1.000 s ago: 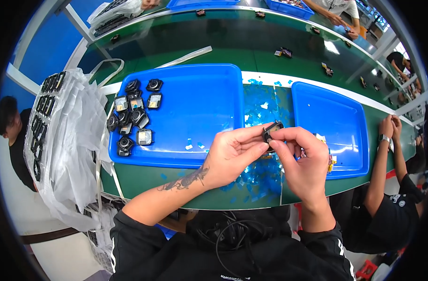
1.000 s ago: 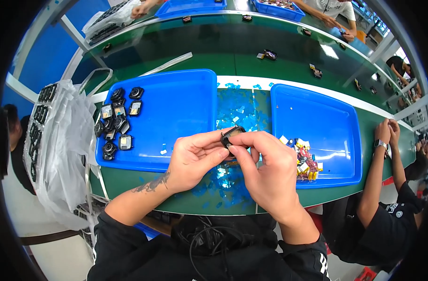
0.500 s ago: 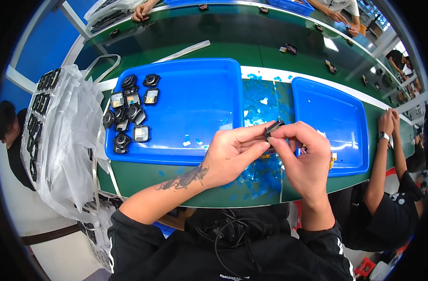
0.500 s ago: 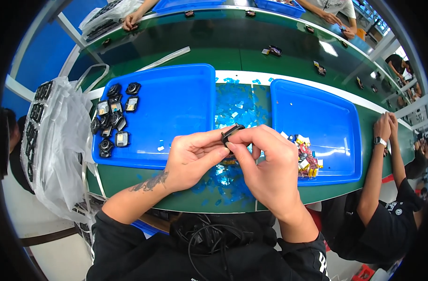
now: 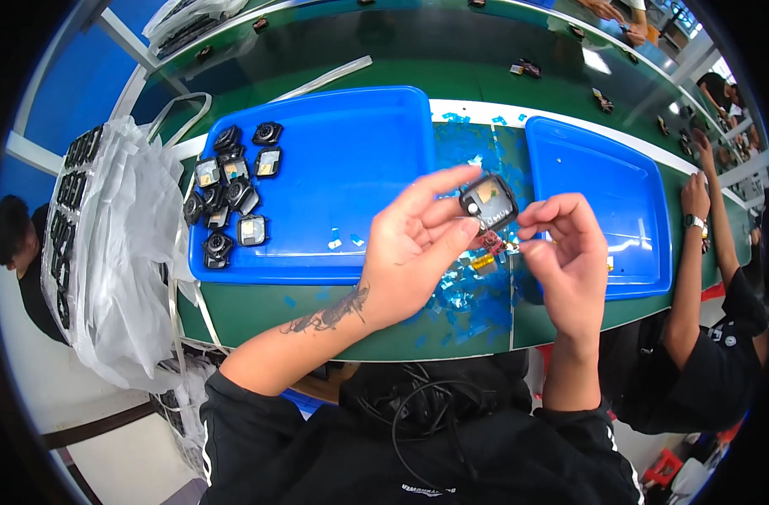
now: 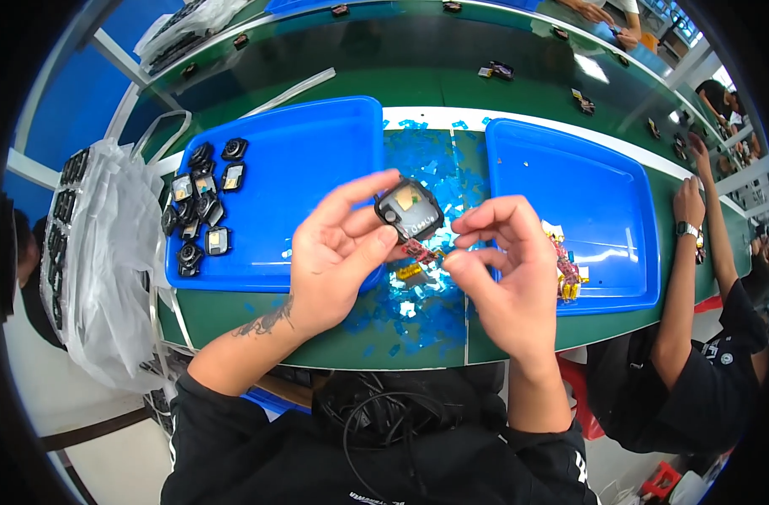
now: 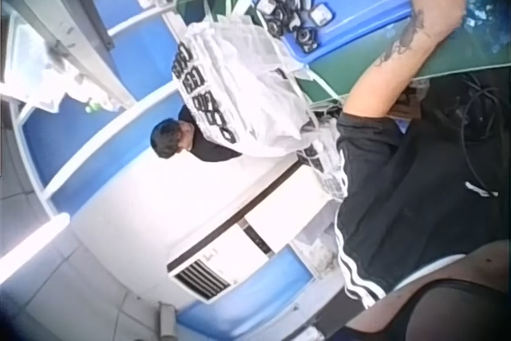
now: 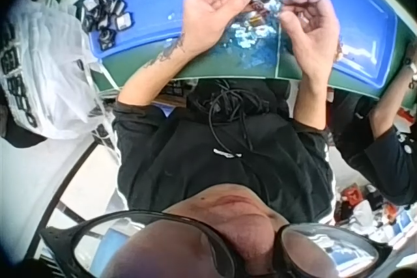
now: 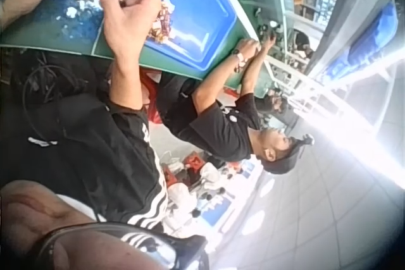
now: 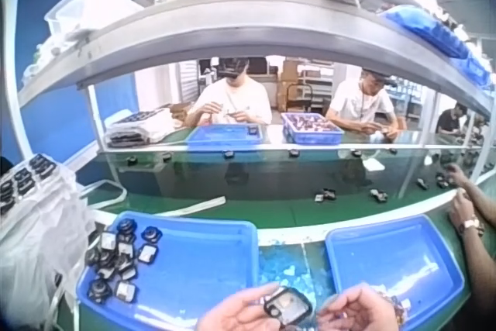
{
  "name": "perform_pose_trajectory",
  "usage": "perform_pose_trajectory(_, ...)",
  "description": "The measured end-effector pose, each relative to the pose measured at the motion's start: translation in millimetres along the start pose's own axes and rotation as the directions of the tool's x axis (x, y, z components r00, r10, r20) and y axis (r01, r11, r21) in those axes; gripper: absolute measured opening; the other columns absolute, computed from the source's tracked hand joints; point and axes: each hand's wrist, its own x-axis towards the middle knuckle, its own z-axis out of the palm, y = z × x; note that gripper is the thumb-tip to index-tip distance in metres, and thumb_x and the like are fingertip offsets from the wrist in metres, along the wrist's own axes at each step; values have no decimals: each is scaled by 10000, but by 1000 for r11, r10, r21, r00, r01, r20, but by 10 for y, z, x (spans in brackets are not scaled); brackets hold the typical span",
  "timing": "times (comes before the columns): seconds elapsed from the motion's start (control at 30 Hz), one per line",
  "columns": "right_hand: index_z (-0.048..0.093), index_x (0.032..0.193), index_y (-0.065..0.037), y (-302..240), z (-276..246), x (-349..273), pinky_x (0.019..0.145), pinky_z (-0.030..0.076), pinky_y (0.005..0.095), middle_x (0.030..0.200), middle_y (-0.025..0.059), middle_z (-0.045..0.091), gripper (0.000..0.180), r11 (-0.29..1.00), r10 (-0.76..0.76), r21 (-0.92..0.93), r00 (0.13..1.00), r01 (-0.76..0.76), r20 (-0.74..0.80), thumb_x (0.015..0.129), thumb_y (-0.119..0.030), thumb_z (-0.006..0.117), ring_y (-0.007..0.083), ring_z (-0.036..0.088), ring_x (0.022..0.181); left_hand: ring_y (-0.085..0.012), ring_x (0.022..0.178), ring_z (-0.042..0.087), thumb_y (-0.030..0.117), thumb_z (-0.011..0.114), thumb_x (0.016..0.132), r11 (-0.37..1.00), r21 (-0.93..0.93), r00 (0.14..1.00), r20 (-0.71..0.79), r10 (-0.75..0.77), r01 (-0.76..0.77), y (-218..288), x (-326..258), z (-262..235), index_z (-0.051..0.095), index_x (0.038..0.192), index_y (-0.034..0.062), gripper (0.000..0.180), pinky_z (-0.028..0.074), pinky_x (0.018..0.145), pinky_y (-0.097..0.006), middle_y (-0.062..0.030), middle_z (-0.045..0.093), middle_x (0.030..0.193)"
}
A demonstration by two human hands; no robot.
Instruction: The recorder is assembling small electronic components, likely batteries or sensors, at a factory workstation.
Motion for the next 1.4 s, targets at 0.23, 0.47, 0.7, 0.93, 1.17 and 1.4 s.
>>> perform_pose_trajectory(0.23, 612, 885, 0, 91, 76, -100, 745, 534, 250, 871, 52, 643, 134, 997, 24, -71, 999, -21, 35, 808, 37, 715, 118, 632, 812, -189, 1091, 616, -45, 536, 923, 922, 339, 979, -4, 202, -189, -58, -23, -84, 572, 1276, 6, 358, 493, 919, -298, -102, 630, 1177)
perform_pose_trajectory(0.47, 632, 867, 1, -52, 25, -85, 652, 499, 307, 826, 112, 657, 189, 732, -455, -501, 878, 463, 147, 726, 64, 742, 230, 647, 732, -276, 923, 689, -91, 644, 774, 491, 734, 883, 370, 289, -469, 104, 30, -165, 705, 1062, 14, 313, 560, 754, -315, -163, 672, 1093)
perform_pose_trajectory(0.7, 654, 812, -5, -50, 17, -202, 615, 500, 316, 749, 101, 658, 188, 747, -464, -497, 882, 441, 85, 686, 94, 753, 237, 645, 695, -270, 936, 691, -75, 682, 739, 421, 706, 822, 488, 295, -570, 98, -16, -132, 697, 1040, -3, 310, 574, 770, -329, -145, 673, 1109)
perform_pose_trajectory(0.93, 645, 850, -20, -47, -31, -263, 625, 495, 290, 817, 92, 659, 234, 738, -528, -409, 837, 537, 147, 673, 61, 775, 212, 632, 728, -263, 874, 706, -9, 754, 748, 510, 684, 853, 408, 326, -522, 109, -4, -127, 723, 936, -10, 190, 580, 746, -320, -160, 697, 1020)
perform_pose_trajectory(1.17, 631, 1005, 55, 36, -93, -305, 681, 497, 209, 931, 69, 648, 132, 999, 42, 15, 994, -44, 103, 884, 5, 653, 85, 606, 823, -270, 883, 704, 13, 786, 683, 233, 684, 704, 564, 432, -691, 63, -20, -127, 715, 880, 10, 210, 587, 780, -354, -136, 695, 1042)
perform_pose_trajectory(1.4, 636, 968, 26, -20, -139, -254, 641, 471, 188, 859, 43, 661, 105, 950, 269, 121, 951, -288, 156, 880, -19, 672, 56, 598, 759, -293, 889, 702, 10, 801, 651, 97, 674, 638, 629, 443, -732, 51, -26, -144, 706, 884, 5, 251, 597, 753, -366, -151, 689, 1018)
